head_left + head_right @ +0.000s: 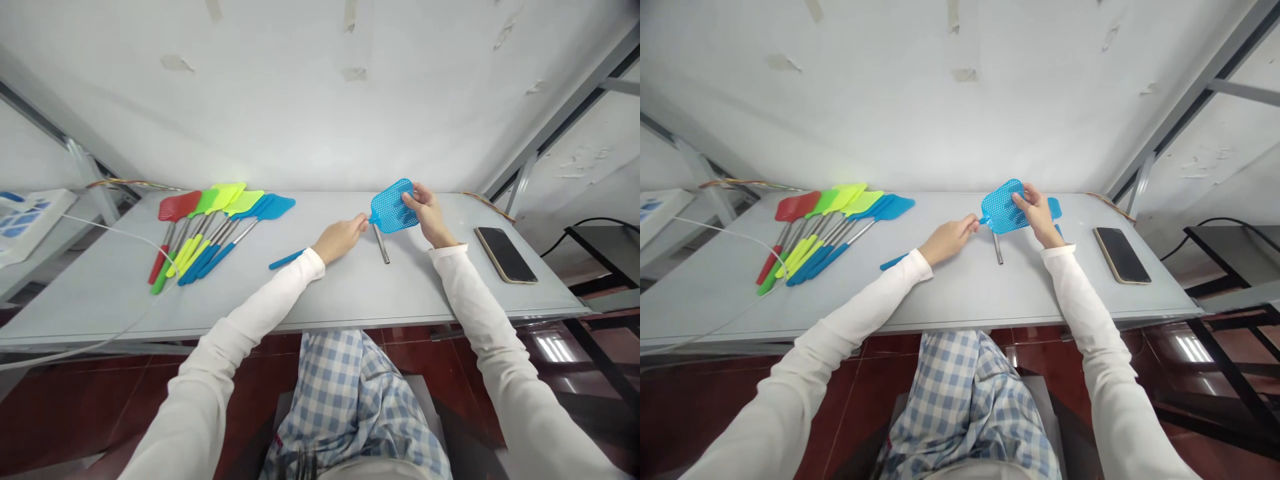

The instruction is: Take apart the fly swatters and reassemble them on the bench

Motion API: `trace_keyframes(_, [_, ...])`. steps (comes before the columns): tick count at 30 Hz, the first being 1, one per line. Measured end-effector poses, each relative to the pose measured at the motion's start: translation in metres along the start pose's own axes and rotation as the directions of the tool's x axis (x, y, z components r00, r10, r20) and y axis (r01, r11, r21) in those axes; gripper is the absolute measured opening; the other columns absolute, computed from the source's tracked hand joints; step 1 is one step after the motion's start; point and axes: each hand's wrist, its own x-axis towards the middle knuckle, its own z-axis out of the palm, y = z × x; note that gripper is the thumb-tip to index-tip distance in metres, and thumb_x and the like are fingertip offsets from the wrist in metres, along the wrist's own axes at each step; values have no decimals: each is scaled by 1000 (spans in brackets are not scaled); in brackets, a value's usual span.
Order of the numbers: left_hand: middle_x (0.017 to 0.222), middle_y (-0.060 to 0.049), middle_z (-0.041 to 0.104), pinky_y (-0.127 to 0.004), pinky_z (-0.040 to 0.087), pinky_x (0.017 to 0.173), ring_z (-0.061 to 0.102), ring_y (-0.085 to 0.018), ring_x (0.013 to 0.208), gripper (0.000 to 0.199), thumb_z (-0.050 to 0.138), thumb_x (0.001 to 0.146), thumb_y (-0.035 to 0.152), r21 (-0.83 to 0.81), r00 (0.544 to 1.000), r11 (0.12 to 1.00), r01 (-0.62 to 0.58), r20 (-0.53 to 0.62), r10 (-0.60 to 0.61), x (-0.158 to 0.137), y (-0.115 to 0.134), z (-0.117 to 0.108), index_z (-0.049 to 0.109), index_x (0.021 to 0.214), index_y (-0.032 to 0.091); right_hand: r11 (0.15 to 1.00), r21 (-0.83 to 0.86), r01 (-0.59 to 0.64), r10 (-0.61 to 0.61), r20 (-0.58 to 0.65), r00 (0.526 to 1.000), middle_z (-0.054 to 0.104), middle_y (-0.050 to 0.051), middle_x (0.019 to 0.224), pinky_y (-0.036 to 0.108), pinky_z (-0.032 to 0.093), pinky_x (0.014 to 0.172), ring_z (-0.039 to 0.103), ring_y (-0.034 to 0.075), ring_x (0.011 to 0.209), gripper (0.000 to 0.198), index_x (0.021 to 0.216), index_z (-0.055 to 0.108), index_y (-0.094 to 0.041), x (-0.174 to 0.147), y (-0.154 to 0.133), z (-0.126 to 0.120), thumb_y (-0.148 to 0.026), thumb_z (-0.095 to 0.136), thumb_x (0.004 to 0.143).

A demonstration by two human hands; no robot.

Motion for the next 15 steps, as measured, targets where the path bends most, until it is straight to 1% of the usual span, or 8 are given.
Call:
trace_keyframes(3, [83, -7, 69, -28, 37, 63, 65, -22, 74, 41, 23, 100, 41, 143, 1000, 990, -5, -4, 5, -1, 0, -2, 55, 116, 22, 998, 30, -60, 61, -29, 998, 69, 1, 73, 32, 51, 62, 63, 17, 67, 43, 85, 66, -24, 1, -1, -5, -52, 82, 58])
trace_keyframes(5, [83, -9, 70, -28, 38, 63, 66, -22, 75, 42, 22, 100, 42, 204, 1000, 979, -9, -9, 11, -2, -2, -2, 55, 119, 22, 994, 41, -102, 104, -55, 993, 68, -1, 67, 30, 49, 57, 62, 16, 62, 41, 84, 67, -23, 1, -2, -7, -48, 83, 56])
trace_keyframes(8, [84, -10, 70, -28, 40, 64, 67, -22, 75, 43, 21, 101, 41, 244, 1000, 969, -27, -5, 30, -2, -1, -1, 55, 120, 22, 991, 27, -129, 130, -78, 988, 64, -3, 60, 27, 45, 53, 58, 13, 56, 36, 82, 67, -22, 1, -3, -4, -43, 82, 57])
trace_keyframes(11, [83, -11, 70, -27, 40, 64, 67, -22, 74, 44, 21, 101, 40, 269, 999, 962, -49, 1, 50, -1, 0, 1, 54, 121, 21, 991, -25, -132, 130, -80, 988, 62, -4, 59, 26, 42, 51, 54, 11, 53, 32, 84, 67, -22, 3, 1, -3, -40, 80, 60])
trace_keyframes(12, [82, -11, 70, -27, 40, 63, 67, -22, 74, 44, 20, 101, 40, 277, 998, 960, -53, 1, 55, -1, -1, 2, 54, 121, 21, 991, -68, -119, 113, -97, 989, 62, -4, 60, 26, 41, 51, 54, 12, 54, 30, 85, 67, -22, 5, 3, -8, -40, 78, 63])
trace_keyframes(13, [83, -11, 70, -27, 39, 63, 67, -22, 73, 44, 20, 101, 39, 284, 999, 957, -52, 0, 55, -3, -3, 3, 54, 121, 21, 987, -135, -91, 72, -139, 988, 62, -4, 62, 26, 42, 52, 55, 12, 55, 27, 85, 67, -22, 8, 4, -17, -39, 76, 66])
trace_keyframes(14, [82, -11, 70, -27, 38, 62, 67, -22, 72, 44, 21, 101, 39, 294, 999, 955, -38, -2, 41, -6, -6, 2, 55, 121, 21, 975, -214, -64, 24, -183, 983, 63, -3, 66, 27, 42, 54, 56, 12, 57, 23, 86, 67, -22, 11, 4, -30, -38, 73, 71])
trace_keyframes(15, [82, -11, 70, -27, 37, 61, 66, -22, 71, 43, 21, 101, 39, 306, 1000, 952, -12, -3, 13, -10, -11, 2, 55, 120, 21, 950, -310, -22, -71, -285, 956, 65, -1, 70, 28, 42, 57, 57, 12, 60, 18, 87, 67, -21, 14, 2, -48, -36, 68, 76])
